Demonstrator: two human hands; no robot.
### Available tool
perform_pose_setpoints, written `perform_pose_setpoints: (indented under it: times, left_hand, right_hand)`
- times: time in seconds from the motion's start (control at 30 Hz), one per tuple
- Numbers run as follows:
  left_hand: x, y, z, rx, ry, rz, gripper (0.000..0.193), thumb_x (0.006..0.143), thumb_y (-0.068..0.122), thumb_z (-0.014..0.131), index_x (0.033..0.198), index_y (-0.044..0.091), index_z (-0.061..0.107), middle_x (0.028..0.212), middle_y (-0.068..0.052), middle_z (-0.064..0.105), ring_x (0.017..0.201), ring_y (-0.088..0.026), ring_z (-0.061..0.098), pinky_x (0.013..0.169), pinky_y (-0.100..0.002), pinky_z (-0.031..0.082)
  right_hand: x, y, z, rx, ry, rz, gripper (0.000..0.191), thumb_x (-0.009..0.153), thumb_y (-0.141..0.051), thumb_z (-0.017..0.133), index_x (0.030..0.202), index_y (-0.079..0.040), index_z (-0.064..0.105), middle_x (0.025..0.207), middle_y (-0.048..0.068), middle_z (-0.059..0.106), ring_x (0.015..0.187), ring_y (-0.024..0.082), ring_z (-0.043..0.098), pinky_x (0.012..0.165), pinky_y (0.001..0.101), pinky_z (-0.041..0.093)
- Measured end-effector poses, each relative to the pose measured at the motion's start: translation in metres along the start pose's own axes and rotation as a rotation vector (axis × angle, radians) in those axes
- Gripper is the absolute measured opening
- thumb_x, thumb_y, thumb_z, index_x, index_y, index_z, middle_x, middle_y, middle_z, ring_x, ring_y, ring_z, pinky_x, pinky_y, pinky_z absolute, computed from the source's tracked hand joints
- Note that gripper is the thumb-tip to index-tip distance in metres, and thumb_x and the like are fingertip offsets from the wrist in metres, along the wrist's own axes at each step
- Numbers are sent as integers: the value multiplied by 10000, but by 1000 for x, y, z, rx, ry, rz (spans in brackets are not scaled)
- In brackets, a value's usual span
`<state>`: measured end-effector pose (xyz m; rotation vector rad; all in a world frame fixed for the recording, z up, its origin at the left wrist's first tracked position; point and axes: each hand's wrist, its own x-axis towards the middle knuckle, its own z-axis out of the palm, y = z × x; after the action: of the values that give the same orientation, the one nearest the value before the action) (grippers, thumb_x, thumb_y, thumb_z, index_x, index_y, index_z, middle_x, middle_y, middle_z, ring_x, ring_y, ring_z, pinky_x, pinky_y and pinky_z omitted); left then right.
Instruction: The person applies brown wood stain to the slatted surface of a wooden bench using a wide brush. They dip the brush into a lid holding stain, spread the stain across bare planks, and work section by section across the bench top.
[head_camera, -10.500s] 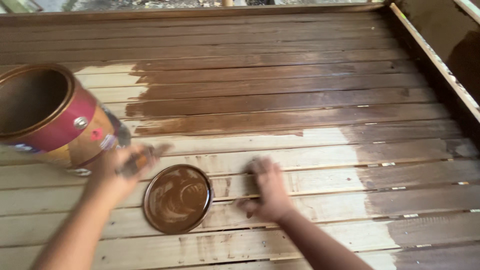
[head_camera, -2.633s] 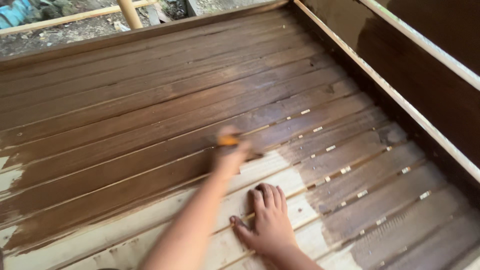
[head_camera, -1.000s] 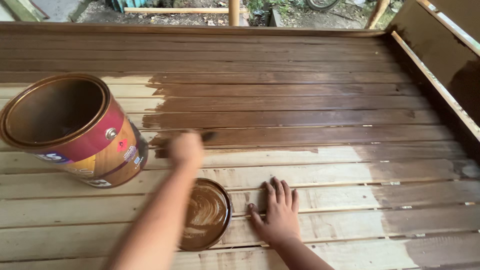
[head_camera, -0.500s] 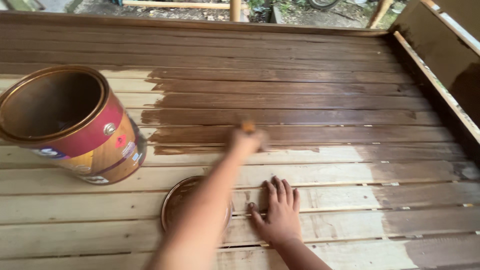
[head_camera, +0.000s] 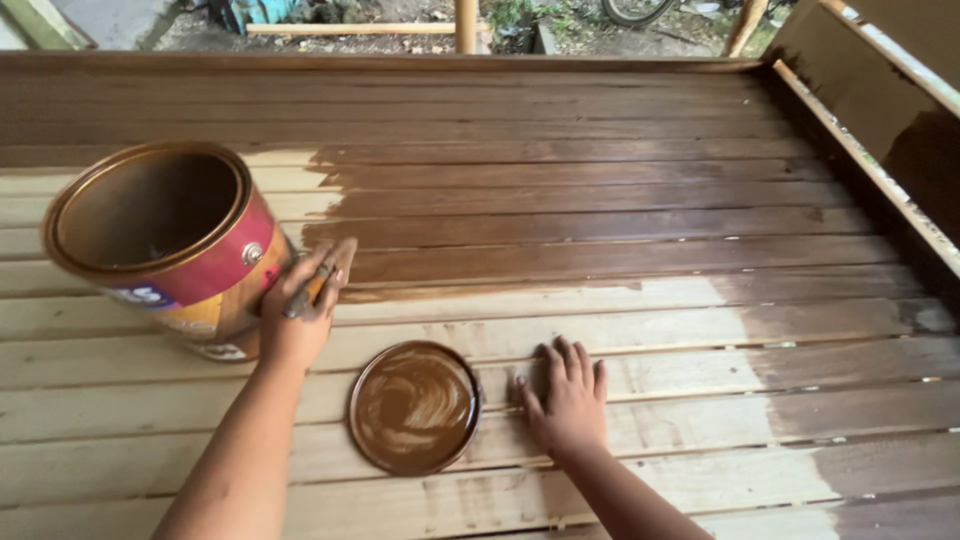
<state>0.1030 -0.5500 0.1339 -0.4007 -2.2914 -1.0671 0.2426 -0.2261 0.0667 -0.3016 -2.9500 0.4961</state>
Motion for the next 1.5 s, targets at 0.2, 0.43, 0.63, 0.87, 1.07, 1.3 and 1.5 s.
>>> perform_pose_setpoints:
  times: [0.2, 0.43, 0.63, 0.87, 1.07, 1.3, 1.5]
  left_hand:
    - [-18, -2, -31, 27, -9, -232, 318, 1008, 231, 658, 1273, 56, 659, 982, -195, 725, 867, -343, 711, 809, -400, 558]
    - [-46, -25, -79, 68, 23, -137, 299, 969, 174, 678, 1259, 98, 686, 1044, -157, 740, 894, -297, 708, 794, -394, 552]
    - [-51, -52, -114, 76, 36, -124, 300, 1002, 182, 688, 1292, 105, 680, 1078, -135, 735, 918, -235, 691, 801, -356, 536]
    - [-50, -67, -143, -134, 27, -621, 299, 1024, 285, 672, 1279, 131, 701, 749, -58, 614, 534, -121, 477, 458, -292, 370]
    - [-66, -69, -155, -282, -57, -606, 355, 1010, 277, 670, 1332, 128, 689, 782, -19, 603, 587, -78, 442, 470, -254, 327]
    - [-114, -6, -136, -73, -253, -106, 323, 914, 242, 706, 1213, 121, 722, 1081, -94, 782, 922, -240, 751, 809, -354, 598]
    - [-127, 28, -154, 254, -331, -71, 392, 857, 246, 704, 1238, 155, 705, 976, -164, 761, 841, -363, 694, 761, -452, 567]
  right_hand:
    - [-9, -18, 16, 97, -113, -188, 813, 948, -656, 423, 1570, -143, 318, 1672, 75, 235, 1575, 264, 64, 1241, 539, -32]
    - [-13, -37, -2, -117, -290, -427, 1338, 633, -934, 605, 1606, -123, 170, 1682, 139, 100, 1559, 328, -37, 1185, 603, -102]
    - [-20, -55, -19, -138, -397, -340, 1385, 547, -834, 769, 1601, -166, 167, 1691, 109, 57, 1566, 315, -71, 1212, 590, -105]
    - [-41, -82, -16, -14, -346, -345, 1215, 631, -721, 806, 1575, -182, 262, 1683, 127, 96, 1556, 359, -83, 1198, 631, -94]
    - [-59, -112, -1, 20, -305, -305, 1119, 625, -690, 817, 1513, -190, 355, 1664, 127, 144, 1547, 389, -58, 1193, 655, -81]
    - [-68, -153, 14, 58, -283, -304, 1103, 638, -709, 799, 1484, -133, 386, 1658, 175, 111, 1543, 411, -85, 1160, 706, -95]
    - [-71, -178, 19, -17, -284, -354, 1087, 681, -734, 744, 1492, -92, 411, 1687, 175, 60, 1529, 419, -100, 1130, 745, -78]
